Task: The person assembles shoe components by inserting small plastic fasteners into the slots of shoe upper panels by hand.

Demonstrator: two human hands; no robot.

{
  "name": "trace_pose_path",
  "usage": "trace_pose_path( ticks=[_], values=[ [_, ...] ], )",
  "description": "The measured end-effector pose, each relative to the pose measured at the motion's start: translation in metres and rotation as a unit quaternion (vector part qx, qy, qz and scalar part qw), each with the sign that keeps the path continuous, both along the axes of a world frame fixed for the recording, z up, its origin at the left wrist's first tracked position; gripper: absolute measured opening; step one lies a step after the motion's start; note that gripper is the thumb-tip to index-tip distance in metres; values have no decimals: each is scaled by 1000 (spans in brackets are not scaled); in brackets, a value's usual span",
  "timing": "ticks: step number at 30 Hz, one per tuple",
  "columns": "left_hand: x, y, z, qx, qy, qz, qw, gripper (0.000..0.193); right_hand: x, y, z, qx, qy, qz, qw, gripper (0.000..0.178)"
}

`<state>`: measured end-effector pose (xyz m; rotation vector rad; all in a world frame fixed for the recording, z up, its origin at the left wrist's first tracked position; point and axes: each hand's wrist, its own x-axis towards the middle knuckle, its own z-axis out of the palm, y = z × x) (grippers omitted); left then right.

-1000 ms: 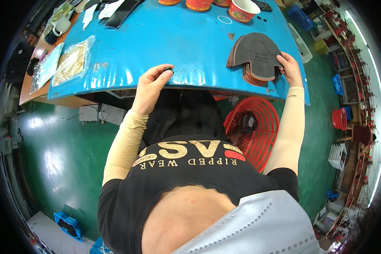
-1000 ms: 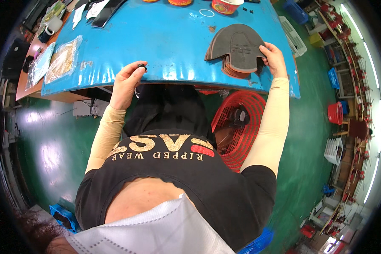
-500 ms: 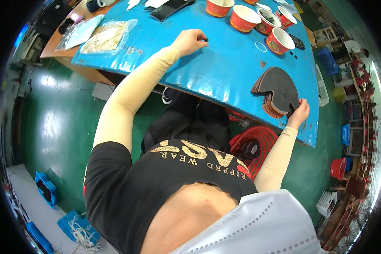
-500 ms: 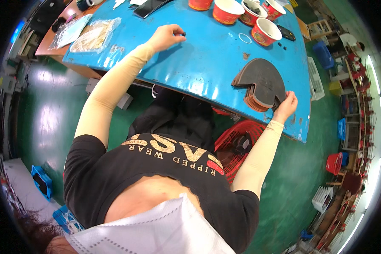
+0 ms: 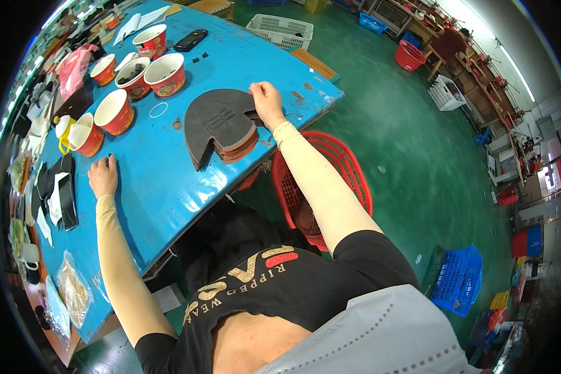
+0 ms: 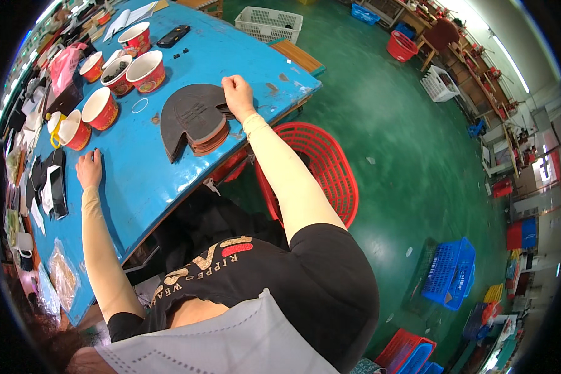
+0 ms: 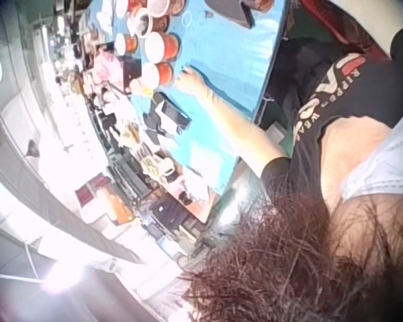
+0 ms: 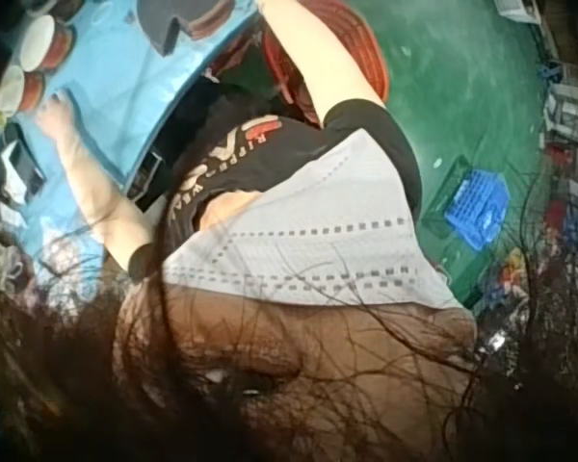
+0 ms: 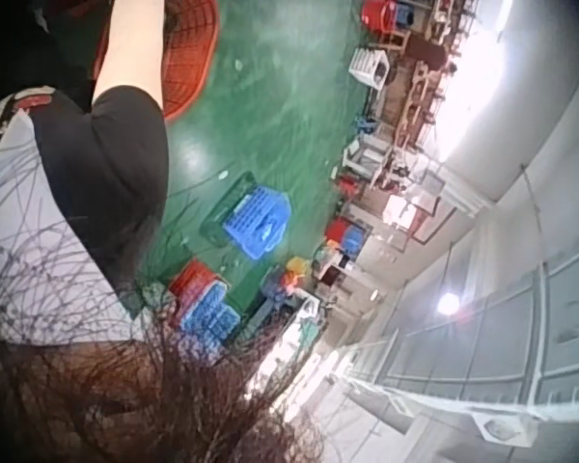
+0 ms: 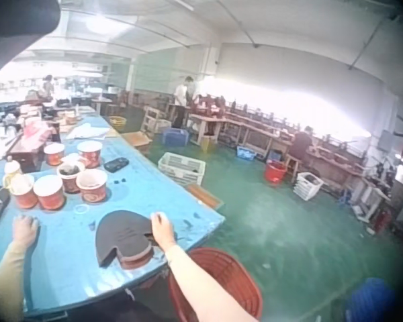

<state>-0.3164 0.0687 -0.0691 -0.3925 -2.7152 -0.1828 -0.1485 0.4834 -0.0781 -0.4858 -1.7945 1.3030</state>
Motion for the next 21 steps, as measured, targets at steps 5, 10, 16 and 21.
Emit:
trace_pose_path(
  ticks=[5, 10, 16, 21],
  values=[
    [-12, -22, -17, 66, 39, -29, 997, 36, -7, -8, 0, 27, -18, -12, 999, 26],
    [-12, -25, -30, 225, 41, -55, 972, 43, -8, 0, -9, 47, -4, 5, 999, 23],
    [8, -18, -13, 215, 70, -6, 974, 40, -12, 7, -19, 52, 1, 17, 998, 23],
    [7, -26, -11, 86, 197, -11, 976, 19, -9, 6, -17, 17, 1, 32, 999, 23]
  ],
)
